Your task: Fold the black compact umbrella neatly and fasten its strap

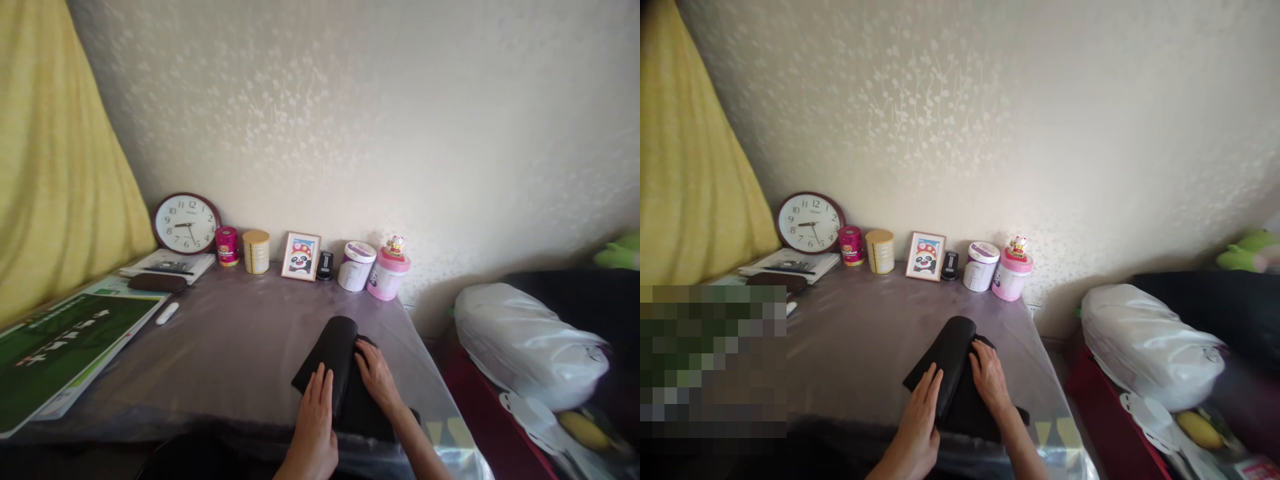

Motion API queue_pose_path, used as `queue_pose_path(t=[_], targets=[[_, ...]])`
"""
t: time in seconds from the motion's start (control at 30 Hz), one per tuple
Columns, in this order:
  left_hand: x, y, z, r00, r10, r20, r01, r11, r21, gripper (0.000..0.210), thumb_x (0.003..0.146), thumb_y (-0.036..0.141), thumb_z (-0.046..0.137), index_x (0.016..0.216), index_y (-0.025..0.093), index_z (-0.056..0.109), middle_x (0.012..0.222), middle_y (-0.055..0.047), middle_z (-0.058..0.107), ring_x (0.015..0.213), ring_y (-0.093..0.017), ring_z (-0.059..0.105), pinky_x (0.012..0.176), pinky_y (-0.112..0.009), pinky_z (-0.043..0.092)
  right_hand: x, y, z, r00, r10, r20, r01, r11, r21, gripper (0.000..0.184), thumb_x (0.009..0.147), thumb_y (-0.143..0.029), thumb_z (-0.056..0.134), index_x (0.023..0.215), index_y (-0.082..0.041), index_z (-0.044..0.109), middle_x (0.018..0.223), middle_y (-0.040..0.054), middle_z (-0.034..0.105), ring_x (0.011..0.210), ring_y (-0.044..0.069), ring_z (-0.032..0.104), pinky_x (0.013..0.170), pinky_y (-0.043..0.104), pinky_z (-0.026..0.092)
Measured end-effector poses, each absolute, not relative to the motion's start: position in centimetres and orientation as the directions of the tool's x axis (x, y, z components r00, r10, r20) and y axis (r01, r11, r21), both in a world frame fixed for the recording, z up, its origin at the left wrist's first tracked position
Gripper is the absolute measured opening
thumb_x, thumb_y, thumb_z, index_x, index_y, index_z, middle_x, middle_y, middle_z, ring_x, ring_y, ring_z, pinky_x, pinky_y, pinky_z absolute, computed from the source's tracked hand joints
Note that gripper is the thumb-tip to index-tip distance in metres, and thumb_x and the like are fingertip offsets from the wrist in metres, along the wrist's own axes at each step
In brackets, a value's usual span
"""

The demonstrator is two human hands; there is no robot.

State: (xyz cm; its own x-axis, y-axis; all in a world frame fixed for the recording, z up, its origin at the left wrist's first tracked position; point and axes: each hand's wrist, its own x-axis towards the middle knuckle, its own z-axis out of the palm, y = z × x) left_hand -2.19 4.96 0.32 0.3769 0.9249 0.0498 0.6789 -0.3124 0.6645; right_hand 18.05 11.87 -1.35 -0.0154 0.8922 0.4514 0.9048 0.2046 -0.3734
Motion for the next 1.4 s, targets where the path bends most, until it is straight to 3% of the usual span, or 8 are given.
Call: queue_pose_path(t=[0.23,0.43,0.57,0.73,0.9,1.03,1.23,1.4], targets=[[-2.6,5.4,0.4,0.349,0.932,0.095,0.55,-0.286,0.785,0.087,0.052,-0.006,0.036,0.137,0.009,0.021,0.149,-0.013,0.014,0.137,-0.021,0.014,0.113,-0.038,0.019,22.2,10.3,-1.7,0.178,0.886,0.428,0.973,-0.092,-0.214,0.032,0.086,-0.023,0.037,0.106,-0.018,0.061,0.113,0.0119,0.062,0.106,0.025,0.056,0.093,0.042,0.041],[-2.8,5.6,0.3,0.322,0.94,0.113,0.469,-0.262,0.844,0.085,0.052,-0.003,0.037,0.136,0.008,0.026,0.148,-0.012,0.018,0.136,-0.02,0.017,0.113,-0.035,0.018,19.9,10.3,-1.1,-0.069,0.908,0.414,0.963,0.17,-0.211,0.037,0.09,-0.029,0.034,0.12,-0.02,0.052,0.127,0.0075,0.055,0.117,0.022,0.049,0.1,0.041,0.036],[-3.2,5.5,0.6,0.327,0.94,0.1,0.411,-0.237,0.88,0.085,0.053,-0.002,0.037,0.136,0.01,0.024,0.148,-0.012,0.017,0.136,-0.019,0.015,0.113,-0.036,0.014,19.9,10.8,-1.0,0.021,0.943,0.331,0.979,0.048,-0.2,0.036,0.086,-0.025,0.036,0.113,-0.017,0.058,0.124,0.0126,0.056,0.112,0.026,0.053,0.095,0.044,0.038],[-4.3,5.7,1.5,0.355,0.934,0.048,0.303,-0.163,0.939,0.084,0.056,-0.001,0.035,0.137,0.013,0.018,0.149,-0.01,0.013,0.137,-0.017,0.011,0.113,-0.036,0.01,22.2,11.2,-0.4,0.318,0.906,0.278,0.883,-0.176,-0.436,0.037,0.084,-0.032,0.034,0.104,-0.018,0.062,0.104,0.0116,0.067,0.097,0.025,0.061,0.087,0.038,0.043],[-4.8,5.7,2.1,0.364,0.931,0.01,0.29,-0.124,0.949,0.084,0.057,0.0,0.035,0.137,0.014,0.014,0.15,-0.009,0.011,0.137,-0.015,0.009,0.113,-0.035,0.007,22.1,11.2,0.0,0.434,0.896,0.099,0.675,-0.25,-0.694,0.038,0.079,-0.042,0.036,0.091,-0.019,0.065,0.081,0.0071,0.069,0.073,0.02,0.065,0.065,0.03,0.048],[-4.6,5.5,1.8,0.364,0.931,0.018,0.313,-0.141,0.939,0.084,0.058,0.0,0.035,0.138,0.017,0.014,0.15,-0.007,0.01,0.137,-0.013,0.008,0.113,-0.034,0.008,21.0,11.0,0.6,0.458,0.889,-0.002,0.586,-0.304,-0.751,0.05,0.078,-0.054,0.033,0.082,-0.016,0.065,0.064,0.0055,0.065,0.059,0.02,0.062,0.048,0.028,0.044],[-3.8,5.3,1.0,0.329,0.942,0.07,0.394,-0.205,0.896,0.086,0.055,-0.002,0.036,0.137,0.015,0.02,0.15,-0.007,0.013,0.137,-0.014,0.01,0.113,-0.034,0.013,19.7,10.9,1.4,0.443,0.889,0.113,0.61,-0.207,-0.765,0.048,0.073,-0.057,0.044,0.084,-0.016,0.066,0.079,0.0078,0.068,0.081,0.025,0.063,0.07,0.032,0.046],[-3.1,5.4,0.8,0.326,0.942,0.079,0.471,-0.235,0.85,0.085,0.053,-0.003,0.037,0.136,0.008,0.022,0.148,-0.014,0.015,0.136,-0.019,0.015,0.113,-0.036,0.017,19.0,11.0,1.9,0.399,0.913,0.079,0.569,-0.179,-0.803,0.044,0.07,-0.057,0.045,0.066,-0.017,0.062,0.063,0.0043,0.063,0.067,0.023,0.06,0.06,0.03,0.044]])
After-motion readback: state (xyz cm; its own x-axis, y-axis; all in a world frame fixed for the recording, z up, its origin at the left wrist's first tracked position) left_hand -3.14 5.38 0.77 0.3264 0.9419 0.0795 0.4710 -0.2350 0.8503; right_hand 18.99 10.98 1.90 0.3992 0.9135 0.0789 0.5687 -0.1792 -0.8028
